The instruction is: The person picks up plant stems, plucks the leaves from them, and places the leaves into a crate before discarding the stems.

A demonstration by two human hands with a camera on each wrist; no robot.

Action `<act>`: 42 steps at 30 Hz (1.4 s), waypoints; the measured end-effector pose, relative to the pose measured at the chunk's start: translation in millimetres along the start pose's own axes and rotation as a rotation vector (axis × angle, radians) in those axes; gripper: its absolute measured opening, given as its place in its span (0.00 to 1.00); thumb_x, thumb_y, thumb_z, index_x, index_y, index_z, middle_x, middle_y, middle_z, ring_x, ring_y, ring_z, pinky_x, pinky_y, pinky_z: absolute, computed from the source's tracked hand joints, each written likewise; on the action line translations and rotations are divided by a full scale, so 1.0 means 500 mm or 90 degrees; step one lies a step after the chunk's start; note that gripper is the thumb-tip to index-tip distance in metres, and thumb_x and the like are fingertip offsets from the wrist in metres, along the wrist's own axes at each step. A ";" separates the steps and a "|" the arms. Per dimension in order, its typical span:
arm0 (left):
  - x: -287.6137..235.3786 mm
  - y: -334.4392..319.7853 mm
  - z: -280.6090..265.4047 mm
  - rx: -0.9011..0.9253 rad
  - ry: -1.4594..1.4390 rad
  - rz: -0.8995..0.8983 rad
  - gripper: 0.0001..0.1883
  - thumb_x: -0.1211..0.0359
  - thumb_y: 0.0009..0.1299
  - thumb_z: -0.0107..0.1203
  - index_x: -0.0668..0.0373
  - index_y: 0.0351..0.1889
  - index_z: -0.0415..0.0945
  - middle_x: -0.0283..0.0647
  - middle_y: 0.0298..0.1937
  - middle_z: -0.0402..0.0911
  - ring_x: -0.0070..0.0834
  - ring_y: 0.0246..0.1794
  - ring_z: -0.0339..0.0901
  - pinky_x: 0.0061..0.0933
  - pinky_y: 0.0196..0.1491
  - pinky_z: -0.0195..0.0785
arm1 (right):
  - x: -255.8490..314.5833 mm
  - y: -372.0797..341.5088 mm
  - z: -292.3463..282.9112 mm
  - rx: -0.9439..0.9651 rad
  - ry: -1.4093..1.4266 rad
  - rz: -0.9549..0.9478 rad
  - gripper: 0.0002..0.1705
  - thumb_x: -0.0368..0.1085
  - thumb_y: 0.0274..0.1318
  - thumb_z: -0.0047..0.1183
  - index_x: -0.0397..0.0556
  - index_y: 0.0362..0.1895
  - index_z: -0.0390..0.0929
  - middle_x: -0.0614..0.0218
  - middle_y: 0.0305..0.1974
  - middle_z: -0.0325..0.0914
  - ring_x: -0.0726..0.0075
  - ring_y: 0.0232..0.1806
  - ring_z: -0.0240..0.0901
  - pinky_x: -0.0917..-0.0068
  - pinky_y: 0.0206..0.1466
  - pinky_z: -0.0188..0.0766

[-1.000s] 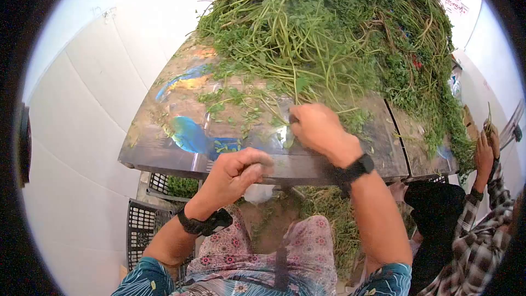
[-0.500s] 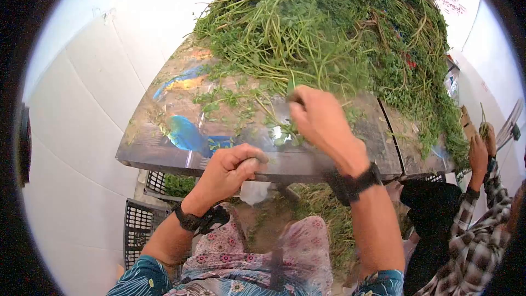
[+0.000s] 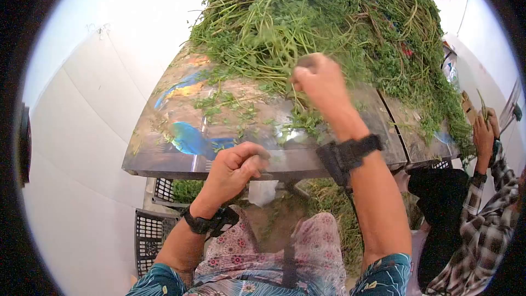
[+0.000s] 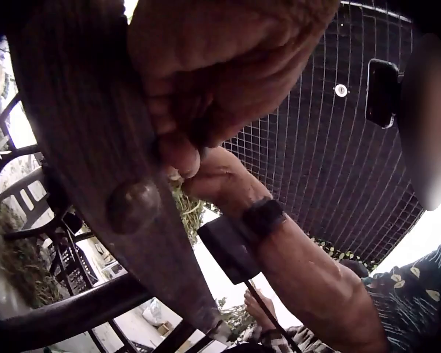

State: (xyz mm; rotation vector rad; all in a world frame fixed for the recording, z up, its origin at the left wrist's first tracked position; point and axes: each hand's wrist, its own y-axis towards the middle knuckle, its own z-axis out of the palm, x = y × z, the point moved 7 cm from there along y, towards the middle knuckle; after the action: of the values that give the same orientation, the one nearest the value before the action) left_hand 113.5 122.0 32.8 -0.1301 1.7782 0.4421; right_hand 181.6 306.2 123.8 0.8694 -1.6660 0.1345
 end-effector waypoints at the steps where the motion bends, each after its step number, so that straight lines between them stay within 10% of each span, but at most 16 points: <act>1: -0.001 0.000 0.000 0.001 0.000 -0.006 0.07 0.72 0.64 0.47 0.64 0.37 0.73 0.31 0.30 0.77 0.14 0.24 0.71 0.16 0.30 0.66 | -0.008 0.000 -0.007 0.004 0.056 0.032 0.16 0.32 0.48 0.46 0.37 0.42 0.71 0.59 0.32 0.78 0.73 0.31 0.73 0.74 0.33 0.69; 15: -0.015 -0.003 -0.007 -0.061 -0.081 0.042 0.11 0.70 0.68 0.43 0.64 0.43 0.73 0.30 0.33 0.75 0.14 0.31 0.68 0.18 0.36 0.64 | -0.002 -0.133 0.060 0.211 0.564 0.152 0.14 0.31 0.54 0.47 0.43 0.46 0.67 0.64 0.37 0.75 0.73 0.33 0.73 0.77 0.34 0.72; 29: 0.029 -0.121 0.025 -0.031 -0.376 -0.106 0.18 0.67 0.68 0.47 0.66 0.53 0.67 0.36 0.40 0.76 0.21 0.37 0.73 0.24 0.43 0.67 | -0.074 -0.380 0.177 0.209 0.652 0.373 0.12 0.34 0.56 0.47 0.44 0.43 0.67 0.66 0.27 0.73 0.78 0.21 0.68 0.82 0.21 0.64; 42: 0.101 -0.220 0.018 -0.163 -0.254 -0.149 0.09 0.67 0.66 0.50 0.62 0.39 0.70 0.42 0.38 0.77 0.24 0.38 0.73 0.26 0.46 0.65 | -0.148 -0.521 0.239 0.353 0.566 0.517 0.18 0.31 0.52 0.47 0.40 0.48 0.64 0.72 0.24 0.67 0.80 0.21 0.63 0.81 0.22 0.59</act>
State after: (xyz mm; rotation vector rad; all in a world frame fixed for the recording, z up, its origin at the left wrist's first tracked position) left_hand 143.5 31.5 -42.1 -0.3989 1.2930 0.4861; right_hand 245.2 92.1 -70.6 0.3470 -1.0192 1.3792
